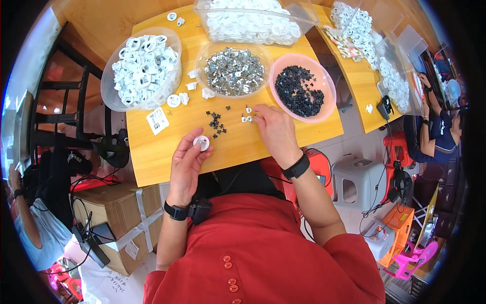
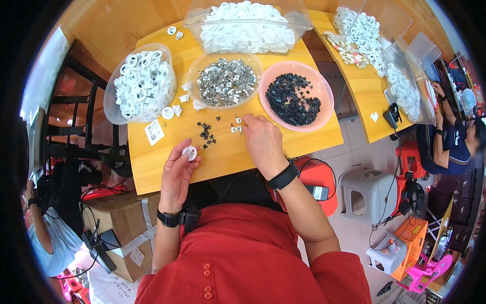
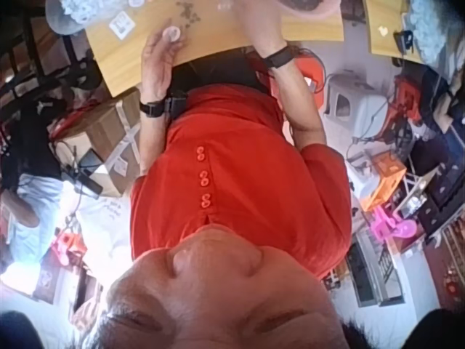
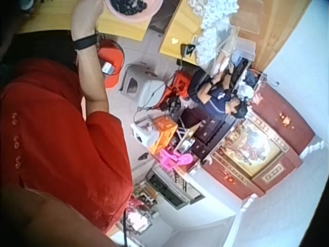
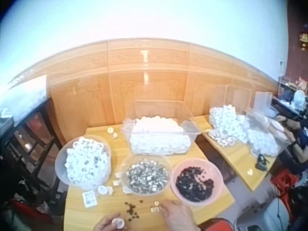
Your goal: Assembling small metal star-shaped components into white plastic caps at a workshop table.
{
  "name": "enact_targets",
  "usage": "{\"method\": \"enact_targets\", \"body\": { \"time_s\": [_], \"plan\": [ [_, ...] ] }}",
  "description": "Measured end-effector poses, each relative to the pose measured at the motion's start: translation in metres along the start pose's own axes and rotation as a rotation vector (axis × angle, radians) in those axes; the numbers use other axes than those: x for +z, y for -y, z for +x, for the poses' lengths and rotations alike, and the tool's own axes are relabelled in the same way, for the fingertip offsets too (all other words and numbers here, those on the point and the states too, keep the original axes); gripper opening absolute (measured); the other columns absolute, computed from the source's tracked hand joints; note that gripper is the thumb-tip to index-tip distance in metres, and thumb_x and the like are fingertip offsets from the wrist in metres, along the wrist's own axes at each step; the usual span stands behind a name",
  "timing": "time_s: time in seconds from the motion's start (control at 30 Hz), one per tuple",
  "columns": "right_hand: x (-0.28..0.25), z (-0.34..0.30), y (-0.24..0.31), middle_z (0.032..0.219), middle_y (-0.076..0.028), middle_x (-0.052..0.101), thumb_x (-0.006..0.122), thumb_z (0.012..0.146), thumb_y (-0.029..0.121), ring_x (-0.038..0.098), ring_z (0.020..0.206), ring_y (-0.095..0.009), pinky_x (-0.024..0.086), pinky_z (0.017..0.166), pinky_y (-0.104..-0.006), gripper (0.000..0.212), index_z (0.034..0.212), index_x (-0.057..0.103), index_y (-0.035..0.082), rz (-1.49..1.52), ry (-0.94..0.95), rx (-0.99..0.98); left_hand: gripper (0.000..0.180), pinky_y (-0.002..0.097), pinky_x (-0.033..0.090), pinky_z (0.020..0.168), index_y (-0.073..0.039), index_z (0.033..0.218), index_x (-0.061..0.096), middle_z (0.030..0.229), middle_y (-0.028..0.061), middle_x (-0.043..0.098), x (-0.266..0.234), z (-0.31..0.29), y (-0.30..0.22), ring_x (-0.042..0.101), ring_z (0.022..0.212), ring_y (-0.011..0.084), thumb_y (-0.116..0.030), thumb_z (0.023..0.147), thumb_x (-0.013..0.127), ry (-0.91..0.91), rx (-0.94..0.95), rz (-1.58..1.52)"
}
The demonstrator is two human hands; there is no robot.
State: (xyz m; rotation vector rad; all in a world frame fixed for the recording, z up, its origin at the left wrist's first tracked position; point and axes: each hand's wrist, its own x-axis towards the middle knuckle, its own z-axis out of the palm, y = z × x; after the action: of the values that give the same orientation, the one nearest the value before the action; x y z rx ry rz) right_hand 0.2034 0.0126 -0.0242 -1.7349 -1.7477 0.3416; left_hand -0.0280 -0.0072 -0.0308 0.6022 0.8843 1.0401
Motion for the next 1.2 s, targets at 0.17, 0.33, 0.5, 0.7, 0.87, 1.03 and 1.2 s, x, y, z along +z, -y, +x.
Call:
{"method": "enact_targets", "body": {
  "time_s": [0.17,0.33,0.5,0.7,0.87,1.03,1.2],
  "plan": [
    [0.007,0.004,-0.003,0.077,-0.019,0.06,0.059,0.08,0.007,0.061,0.074,-0.039,0.049,0.063,-0.0467,0.008,0.087,0.06,0.003,-0.151,0.048,0.008,0.034,0.0265,0.048,0.084,-0.002,0.128,0.05,0.114,0.0125,0.06,-0.003,-0.001,0.002,0.06,0.092,0.0155,-0.009,0.094,0.049,0.011,0.007,0.013],
    [0.003,0.003,-0.005,0.076,-0.018,0.061,0.06,0.082,0.009,0.062,0.067,-0.034,0.048,0.058,-0.0394,0.011,0.086,0.061,-0.001,-0.035,-0.03,-0.046,0.031,0.0256,0.047,0.082,-0.001,0.124,0.052,0.109,0.0111,0.061,0.003,-0.002,-0.001,0.059,0.088,0.0141,-0.013,0.095,0.05,-0.007,0.011,-0.002],
    [-0.012,-0.006,0.019,0.077,-0.005,0.062,0.064,0.087,0.014,0.053,0.059,-0.012,0.042,0.053,-0.0252,0.017,0.095,0.064,0.0,0.778,0.328,0.333,0.025,0.0203,0.038,0.067,-0.004,0.112,0.059,0.083,-0.0006,0.056,0.022,-0.004,-0.004,0.048,0.071,0.0075,-0.021,0.096,0.051,0.056,-0.054,0.173],
    [-0.002,-0.018,0.038,0.076,0.005,0.058,0.063,0.089,0.014,0.045,0.058,-0.002,0.036,0.051,-0.0171,0.013,0.096,0.065,0.003,1.246,0.476,0.444,0.021,0.0199,0.034,0.061,-0.006,0.106,0.061,0.074,-0.0037,0.052,0.038,-0.007,-0.003,0.044,0.067,0.0056,-0.024,0.095,0.055,0.08,-0.066,0.221],
    [0.009,-0.025,0.042,0.075,0.005,0.058,0.062,0.09,0.013,0.045,0.059,-0.002,0.036,0.051,-0.0173,0.014,0.098,0.065,0.002,1.256,0.424,0.385,0.011,0.0198,0.033,0.059,-0.01,0.09,0.058,0.072,-0.0047,0.052,0.037,-0.01,-0.002,0.043,0.064,0.0049,-0.021,0.092,0.06,0.036,-0.071,0.18],
    [0.005,-0.026,0.044,0.076,0.004,0.059,0.062,0.09,0.013,0.046,0.059,-0.002,0.037,0.051,-0.0172,0.016,0.099,0.065,0.001,1.134,0.386,0.356,0.011,0.0185,0.032,0.056,-0.01,0.088,0.059,0.07,-0.0063,0.051,0.039,-0.011,-0.002,0.042,0.061,0.0024,-0.02,0.091,0.062,-0.018,-0.036,0.162],
    [-0.001,-0.026,0.047,0.077,0.003,0.06,0.063,0.089,0.012,0.047,0.059,-0.002,0.038,0.051,-0.0176,0.014,0.097,0.064,0.001,1.043,0.341,0.325,0.008,0.0181,0.034,0.057,-0.008,0.09,0.06,0.073,-0.0065,0.053,0.04,-0.012,-0.004,0.042,0.063,0.0012,-0.016,0.09,0.063,-0.046,0.051,0.257]
  ]
}}
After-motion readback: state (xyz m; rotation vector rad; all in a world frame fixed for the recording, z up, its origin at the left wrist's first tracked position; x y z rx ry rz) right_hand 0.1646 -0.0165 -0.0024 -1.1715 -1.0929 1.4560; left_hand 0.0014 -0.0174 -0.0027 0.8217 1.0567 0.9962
